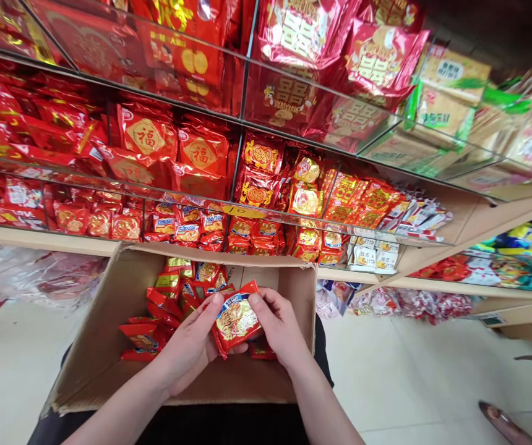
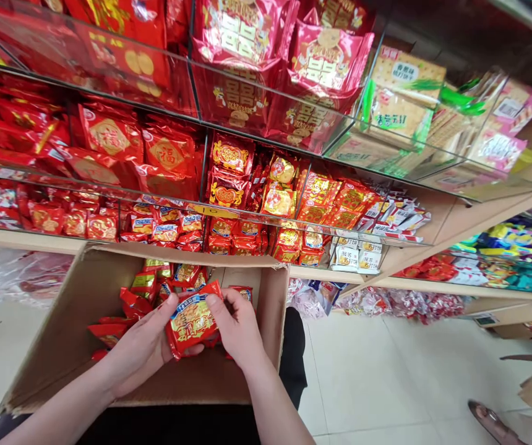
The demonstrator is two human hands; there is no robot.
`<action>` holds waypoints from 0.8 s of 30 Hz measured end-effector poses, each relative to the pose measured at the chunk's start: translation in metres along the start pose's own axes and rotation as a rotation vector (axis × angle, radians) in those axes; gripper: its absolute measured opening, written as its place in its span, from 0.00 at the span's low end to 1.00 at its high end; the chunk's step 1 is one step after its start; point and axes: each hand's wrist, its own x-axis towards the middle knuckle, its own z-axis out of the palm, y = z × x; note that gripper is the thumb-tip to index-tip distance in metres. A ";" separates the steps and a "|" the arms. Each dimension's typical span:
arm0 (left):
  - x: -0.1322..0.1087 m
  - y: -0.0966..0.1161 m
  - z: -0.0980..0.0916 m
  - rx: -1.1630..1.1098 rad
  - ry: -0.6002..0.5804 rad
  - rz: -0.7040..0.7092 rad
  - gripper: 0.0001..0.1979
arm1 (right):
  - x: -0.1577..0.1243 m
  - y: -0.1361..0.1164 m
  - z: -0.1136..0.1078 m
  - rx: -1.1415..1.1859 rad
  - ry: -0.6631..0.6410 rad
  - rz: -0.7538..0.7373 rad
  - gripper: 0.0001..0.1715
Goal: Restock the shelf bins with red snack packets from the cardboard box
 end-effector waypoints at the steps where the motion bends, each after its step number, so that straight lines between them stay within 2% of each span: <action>1: 0.000 -0.001 -0.001 0.044 -0.008 0.012 0.22 | -0.001 0.001 0.000 -0.002 0.009 -0.003 0.15; 5: 0.003 -0.008 -0.001 0.106 -0.015 0.125 0.21 | -0.007 0.003 0.004 0.121 0.139 0.013 0.13; 7: 0.006 -0.013 0.003 0.011 0.030 0.198 0.20 | -0.013 0.005 0.010 0.259 0.127 0.077 0.16; 9: 0.009 -0.018 0.007 -0.056 0.067 0.236 0.21 | -0.019 0.006 0.020 0.331 0.062 0.134 0.20; 11: 0.011 -0.022 0.010 -0.035 0.063 0.243 0.23 | -0.023 0.007 0.026 0.356 0.042 0.156 0.20; 13: 0.012 -0.022 0.008 0.085 0.050 0.254 0.23 | -0.025 0.005 0.023 0.342 0.115 0.120 0.18; 15: 0.013 -0.013 0.000 0.324 0.077 0.345 0.23 | -0.022 -0.001 0.006 0.249 0.214 0.015 0.16; 16: 0.014 -0.004 -0.007 0.487 0.120 0.451 0.22 | -0.018 -0.004 -0.008 0.166 0.279 -0.060 0.15; 18: 0.016 0.020 -0.024 0.873 0.244 0.756 0.18 | -0.008 -0.012 -0.045 -0.076 0.416 -0.219 0.17; 20: 0.019 0.050 -0.041 1.267 0.403 1.067 0.13 | 0.008 -0.017 -0.085 -0.444 0.573 -0.352 0.20; 21: 0.021 0.064 -0.049 1.453 0.459 1.109 0.13 | 0.017 -0.018 -0.104 -0.642 0.609 -0.368 0.22; 22: 0.022 0.076 -0.056 1.613 0.535 1.090 0.15 | 0.027 -0.018 -0.121 -0.780 0.605 -0.375 0.23; 24: 0.023 0.092 -0.066 1.859 0.669 0.957 0.21 | 0.046 -0.016 -0.144 -0.951 0.511 -0.371 0.22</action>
